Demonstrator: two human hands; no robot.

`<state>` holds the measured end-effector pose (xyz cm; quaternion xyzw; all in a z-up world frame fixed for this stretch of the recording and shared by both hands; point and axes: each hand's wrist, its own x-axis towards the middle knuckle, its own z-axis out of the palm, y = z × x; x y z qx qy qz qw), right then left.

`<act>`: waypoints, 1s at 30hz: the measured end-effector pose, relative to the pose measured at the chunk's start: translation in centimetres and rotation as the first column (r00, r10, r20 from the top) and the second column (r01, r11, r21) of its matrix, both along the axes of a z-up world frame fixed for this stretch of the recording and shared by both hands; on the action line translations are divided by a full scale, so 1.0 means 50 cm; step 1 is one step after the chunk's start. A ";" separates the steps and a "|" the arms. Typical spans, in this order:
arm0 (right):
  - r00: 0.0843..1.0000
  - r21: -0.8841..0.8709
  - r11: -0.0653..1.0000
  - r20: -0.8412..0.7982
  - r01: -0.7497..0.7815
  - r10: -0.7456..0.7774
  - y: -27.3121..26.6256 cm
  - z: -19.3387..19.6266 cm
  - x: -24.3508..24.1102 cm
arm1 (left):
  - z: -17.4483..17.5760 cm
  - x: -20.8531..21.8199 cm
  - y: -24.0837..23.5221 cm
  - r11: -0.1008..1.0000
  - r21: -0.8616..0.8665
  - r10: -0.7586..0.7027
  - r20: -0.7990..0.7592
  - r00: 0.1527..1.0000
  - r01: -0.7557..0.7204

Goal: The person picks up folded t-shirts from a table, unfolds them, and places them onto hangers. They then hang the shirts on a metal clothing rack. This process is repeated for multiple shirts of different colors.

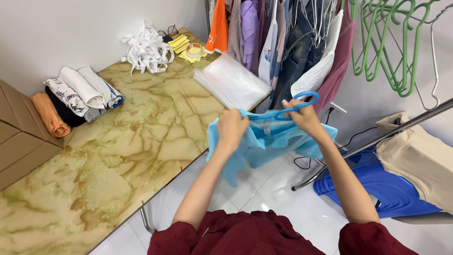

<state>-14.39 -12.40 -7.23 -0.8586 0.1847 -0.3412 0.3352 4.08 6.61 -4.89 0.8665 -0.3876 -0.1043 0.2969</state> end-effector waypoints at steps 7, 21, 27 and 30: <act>0.985 0.080 0.995 -0.154 -0.065 0.077 0.099 0.092 0.001 | 0.018 -0.030 0.037 0.964 0.007 -0.260 -0.173 0.950 0.265; 0.897 0.346 0.937 -0.427 0.046 0.114 0.084 0.199 -0.114 | 0.021 0.056 0.046 0.722 -0.489 -0.424 0.246 0.872 0.489; 0.792 0.118 0.962 -0.597 0.245 -0.128 0.015 0.122 -0.183 | 0.031 0.061 0.036 0.780 -0.456 -0.370 0.218 0.903 0.429; 0.773 0.068 0.969 -0.618 0.237 -0.145 0.015 0.134 -0.206 | 0.012 0.075 0.018 0.791 -0.476 -0.328 0.200 0.923 0.384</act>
